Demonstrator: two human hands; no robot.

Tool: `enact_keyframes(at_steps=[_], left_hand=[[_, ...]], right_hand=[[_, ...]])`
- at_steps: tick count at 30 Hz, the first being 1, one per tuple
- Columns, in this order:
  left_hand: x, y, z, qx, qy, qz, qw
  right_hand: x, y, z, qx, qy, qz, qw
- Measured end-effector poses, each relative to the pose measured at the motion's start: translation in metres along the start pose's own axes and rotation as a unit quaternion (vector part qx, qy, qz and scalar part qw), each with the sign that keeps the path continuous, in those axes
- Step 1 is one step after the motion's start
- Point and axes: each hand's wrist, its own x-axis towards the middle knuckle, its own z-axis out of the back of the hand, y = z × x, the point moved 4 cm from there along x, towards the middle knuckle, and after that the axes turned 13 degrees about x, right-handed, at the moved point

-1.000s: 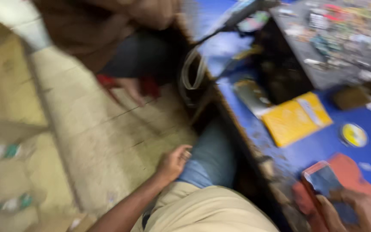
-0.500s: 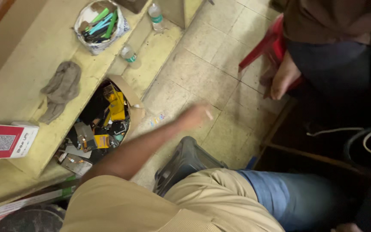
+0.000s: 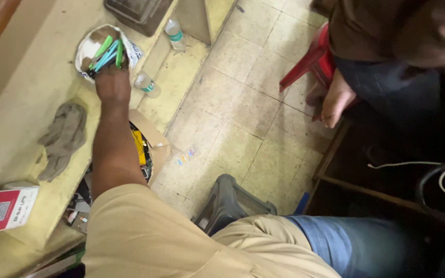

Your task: The person pries along the edge of a smartphone with a small tool, unscrews screws from its frame, and separates the back cover to expose the internal battery and components, working over a red mat on a blue workbench.

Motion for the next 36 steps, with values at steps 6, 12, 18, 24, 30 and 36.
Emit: enact_keyframes(at_steps=[6, 12, 18, 24, 30, 36], left_hand=[[-0.052, -0.058, 0.044, 0.043, -0.152, -0.154, 0.975], [-0.118, -0.165, 0.177, -0.230, -0.217, -0.388, 0.866], [-0.184, -0.259, 0.359, -0.371, -0.377, -0.561, 0.637], [-0.245, -0.313, 0.502, -0.506, -0.381, -0.641, 0.434], [-0.300, -0.369, 0.566, -0.503, -0.394, -0.678, 0.364], [-0.308, -0.389, 0.575, -0.514, -0.430, -0.658, 0.344]], right_hand=[[-0.001, 0.008, 0.008, 0.001, -0.006, 0.008, 1.000], [-0.060, 0.000, 0.035, 0.015, -0.042, 0.052, 0.998], [-0.145, -0.007, 0.075, 0.127, -0.182, 0.113, 0.968], [-0.223, -0.051, 0.113, 0.249, -0.394, -0.036, 0.884], [-0.215, -0.072, 0.122, 0.199, -0.303, -0.070, 0.930], [-0.187, -0.104, 0.104, 0.093, -0.206, -0.077, 0.971]])
